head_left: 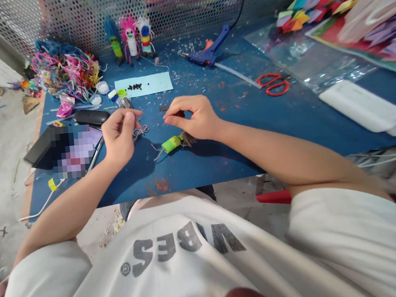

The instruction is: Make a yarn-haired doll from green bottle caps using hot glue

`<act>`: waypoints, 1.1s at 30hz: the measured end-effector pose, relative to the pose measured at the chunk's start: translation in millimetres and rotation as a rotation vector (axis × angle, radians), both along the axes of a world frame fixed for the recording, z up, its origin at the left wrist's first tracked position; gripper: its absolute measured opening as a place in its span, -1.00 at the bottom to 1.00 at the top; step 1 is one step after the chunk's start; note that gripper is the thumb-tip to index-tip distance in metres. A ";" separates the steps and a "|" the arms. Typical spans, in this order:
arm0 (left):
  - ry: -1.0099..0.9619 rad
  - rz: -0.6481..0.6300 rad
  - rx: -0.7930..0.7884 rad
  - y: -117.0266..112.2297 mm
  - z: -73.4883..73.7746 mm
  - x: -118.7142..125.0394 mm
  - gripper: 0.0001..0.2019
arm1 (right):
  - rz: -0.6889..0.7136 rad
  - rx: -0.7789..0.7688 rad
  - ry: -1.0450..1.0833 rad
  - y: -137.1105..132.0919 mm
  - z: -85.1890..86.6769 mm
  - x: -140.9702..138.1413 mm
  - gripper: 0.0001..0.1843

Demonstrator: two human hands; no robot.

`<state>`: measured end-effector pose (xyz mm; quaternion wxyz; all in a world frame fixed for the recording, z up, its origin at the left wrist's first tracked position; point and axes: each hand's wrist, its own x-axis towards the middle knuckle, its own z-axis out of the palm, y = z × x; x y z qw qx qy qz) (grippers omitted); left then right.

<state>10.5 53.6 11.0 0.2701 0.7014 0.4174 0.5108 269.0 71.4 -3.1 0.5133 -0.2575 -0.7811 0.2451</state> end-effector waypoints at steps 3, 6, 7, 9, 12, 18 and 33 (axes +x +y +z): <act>0.079 -0.153 -0.091 -12.7 3.1 11.0 -0.28 | 0.015 0.013 0.003 -6.6 1.7 -6.4 -0.53; 0.116 -0.246 -0.192 -22.1 2.5 19.3 -0.31 | 0.049 0.018 0.009 -12.4 1.1 -11.1 -0.53; 0.085 -0.265 -0.226 -23.6 2.4 20.5 -0.33 | 0.062 0.017 0.009 -13.8 0.5 -11.9 -0.54; -0.006 -0.300 -0.277 -24.5 2.8 20.6 -0.35 | 0.090 0.017 0.004 -15.2 -0.8 -12.2 -0.54; -0.016 -0.345 -0.228 -25.7 3.7 18.9 -0.40 | 0.124 0.038 -0.020 -10.1 -0.1 -6.6 -0.55; 0.396 -0.366 0.033 -44.6 -8.8 29.5 -0.65 | -0.246 0.200 -0.288 66.0 25.5 62.7 -0.78; 0.560 -0.336 0.279 -57.8 -18.8 30.4 -0.72 | -0.605 0.147 -1.408 170.3 28.3 159.3 -0.43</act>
